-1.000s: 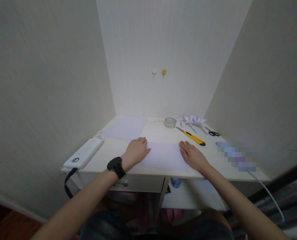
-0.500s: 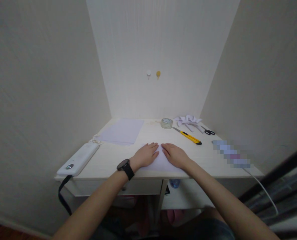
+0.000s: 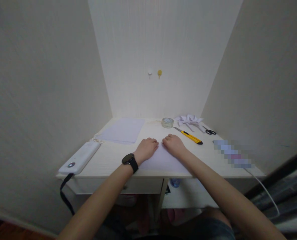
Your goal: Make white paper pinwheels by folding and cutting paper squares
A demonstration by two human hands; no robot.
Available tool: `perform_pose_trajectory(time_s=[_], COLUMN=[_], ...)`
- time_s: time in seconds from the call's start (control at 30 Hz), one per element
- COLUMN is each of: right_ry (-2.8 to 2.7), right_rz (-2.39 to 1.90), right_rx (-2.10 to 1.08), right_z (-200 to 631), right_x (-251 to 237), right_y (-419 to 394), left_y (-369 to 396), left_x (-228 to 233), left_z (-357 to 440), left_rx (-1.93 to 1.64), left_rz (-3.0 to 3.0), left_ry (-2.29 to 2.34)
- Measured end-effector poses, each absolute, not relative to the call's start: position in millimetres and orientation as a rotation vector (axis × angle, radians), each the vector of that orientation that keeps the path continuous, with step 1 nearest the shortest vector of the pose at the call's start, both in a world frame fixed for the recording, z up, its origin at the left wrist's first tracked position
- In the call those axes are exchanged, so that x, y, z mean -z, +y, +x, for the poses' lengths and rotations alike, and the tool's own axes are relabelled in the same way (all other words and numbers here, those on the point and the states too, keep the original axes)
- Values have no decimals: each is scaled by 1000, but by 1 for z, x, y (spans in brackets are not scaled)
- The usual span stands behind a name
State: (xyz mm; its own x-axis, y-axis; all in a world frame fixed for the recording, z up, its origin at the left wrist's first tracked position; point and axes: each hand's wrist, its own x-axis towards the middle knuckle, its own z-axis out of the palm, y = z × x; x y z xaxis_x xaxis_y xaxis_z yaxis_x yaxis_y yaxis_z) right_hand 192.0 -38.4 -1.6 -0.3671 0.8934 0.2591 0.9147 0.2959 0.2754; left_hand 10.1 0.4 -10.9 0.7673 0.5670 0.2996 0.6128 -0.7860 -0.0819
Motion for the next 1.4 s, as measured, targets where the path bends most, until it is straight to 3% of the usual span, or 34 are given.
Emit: perform_pose_trajectory(time_s=[0.37, 0.8, 0.93, 1.13, 1.4], right_ry=[-2811, -2751, -2476, -2113, -2042], right_rz=[-1430, -1543, -1681, -1624, -1583], right_rx=[762, 796, 639, 128, 78], right_z=[195, 273, 262, 224, 226], right_x=[0, 3, 9, 30, 41], right_y=[-32, -67, -75, -67, -61], left_y=[-1, 1, -1, 3, 44], left_x=[20, 23, 21, 6, 6], left_z=[11, 9, 12, 27, 59], left_rx=[406, 395, 388, 556, 120], left_rz=[-2744, -2730, -2744, -2771, -2950], left_ry=[-949, -934, -927, -1013, -1149])
